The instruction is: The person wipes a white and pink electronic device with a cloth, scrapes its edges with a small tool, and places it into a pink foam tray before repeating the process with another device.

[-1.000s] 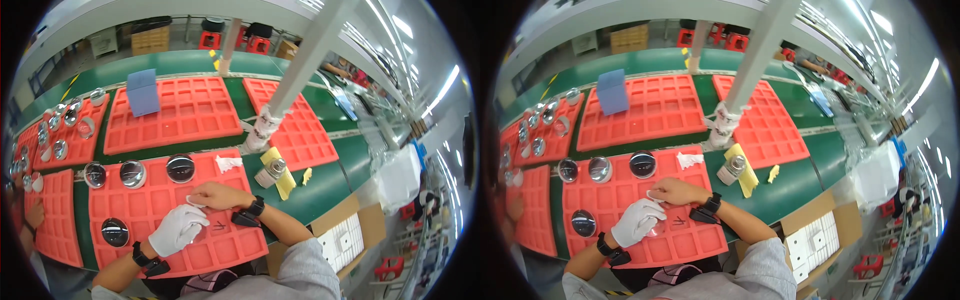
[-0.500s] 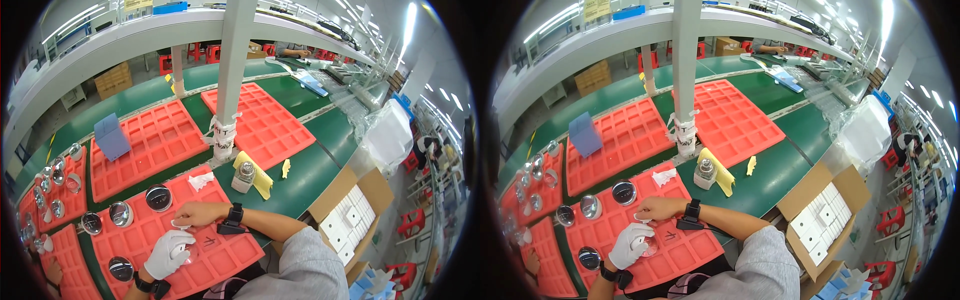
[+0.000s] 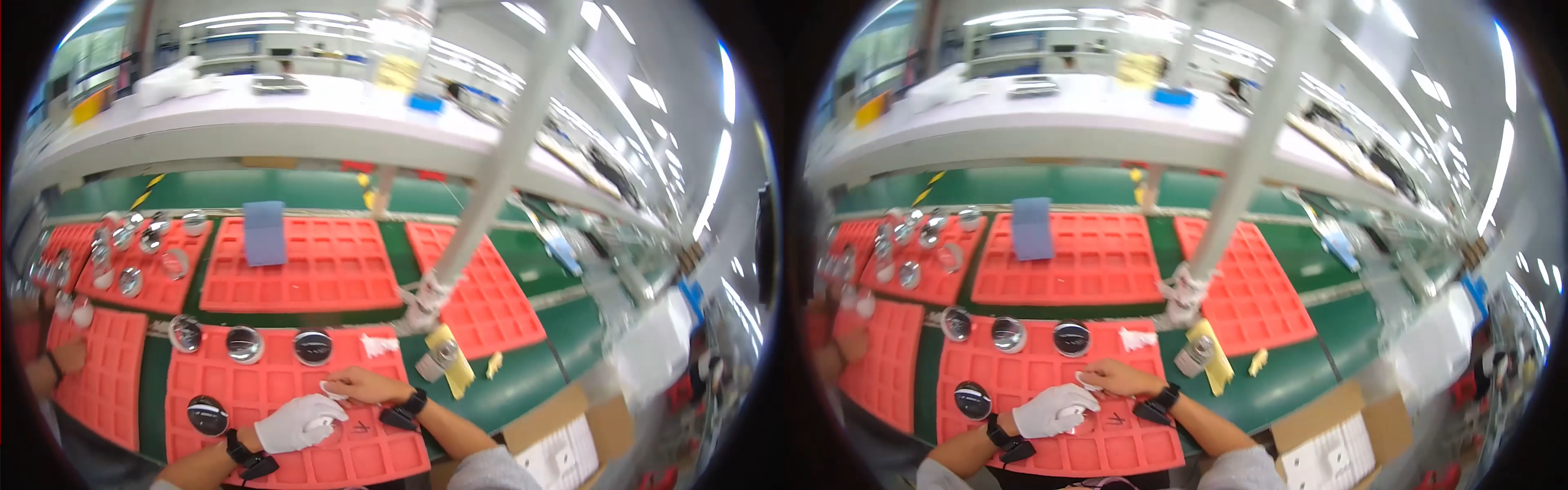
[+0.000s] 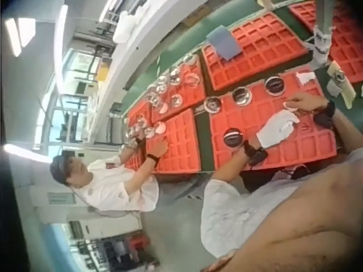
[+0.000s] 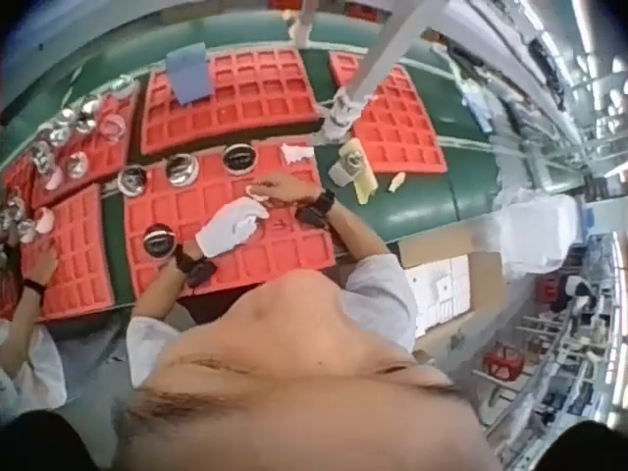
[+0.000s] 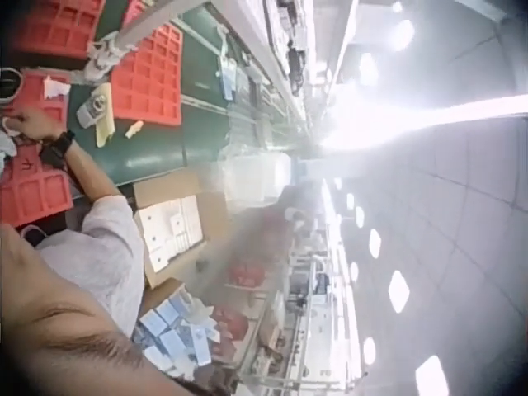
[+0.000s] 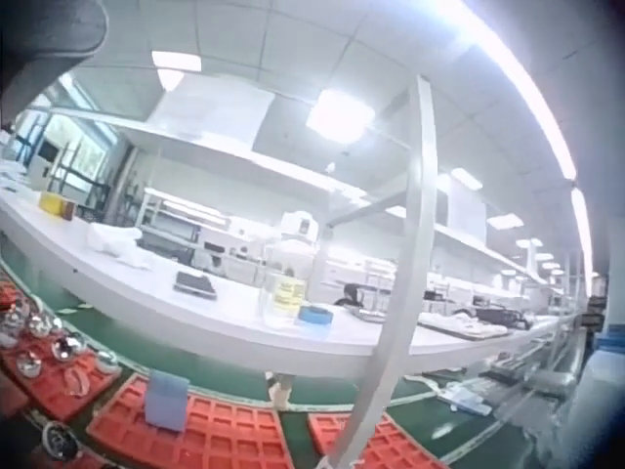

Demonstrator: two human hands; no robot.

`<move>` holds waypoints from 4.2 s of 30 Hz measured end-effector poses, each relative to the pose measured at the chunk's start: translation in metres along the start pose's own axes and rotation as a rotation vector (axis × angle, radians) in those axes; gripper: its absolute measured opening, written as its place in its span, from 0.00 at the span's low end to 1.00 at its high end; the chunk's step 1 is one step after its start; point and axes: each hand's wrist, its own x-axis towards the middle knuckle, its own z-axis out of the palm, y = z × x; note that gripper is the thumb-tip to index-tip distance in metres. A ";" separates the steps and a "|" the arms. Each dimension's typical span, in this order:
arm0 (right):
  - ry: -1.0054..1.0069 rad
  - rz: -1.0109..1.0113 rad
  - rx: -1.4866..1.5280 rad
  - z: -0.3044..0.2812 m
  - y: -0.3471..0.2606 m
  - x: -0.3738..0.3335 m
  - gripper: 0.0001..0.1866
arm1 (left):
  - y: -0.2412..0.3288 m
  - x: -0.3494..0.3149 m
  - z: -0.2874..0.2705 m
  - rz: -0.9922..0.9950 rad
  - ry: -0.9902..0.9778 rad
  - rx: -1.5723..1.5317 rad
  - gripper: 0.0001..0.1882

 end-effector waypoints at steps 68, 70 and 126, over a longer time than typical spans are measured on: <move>0.139 0.040 -0.159 -0.011 0.013 -0.005 0.16 | 0.084 0.028 -0.017 -0.536 -0.350 0.524 0.29; 0.164 0.118 -0.081 -0.008 0.012 -0.009 0.16 | 0.083 0.027 -0.012 -0.500 -0.286 0.526 0.27; 0.231 0.274 0.054 -0.011 0.041 -0.006 0.14 | 0.049 -0.001 0.029 -0.486 0.038 0.282 0.17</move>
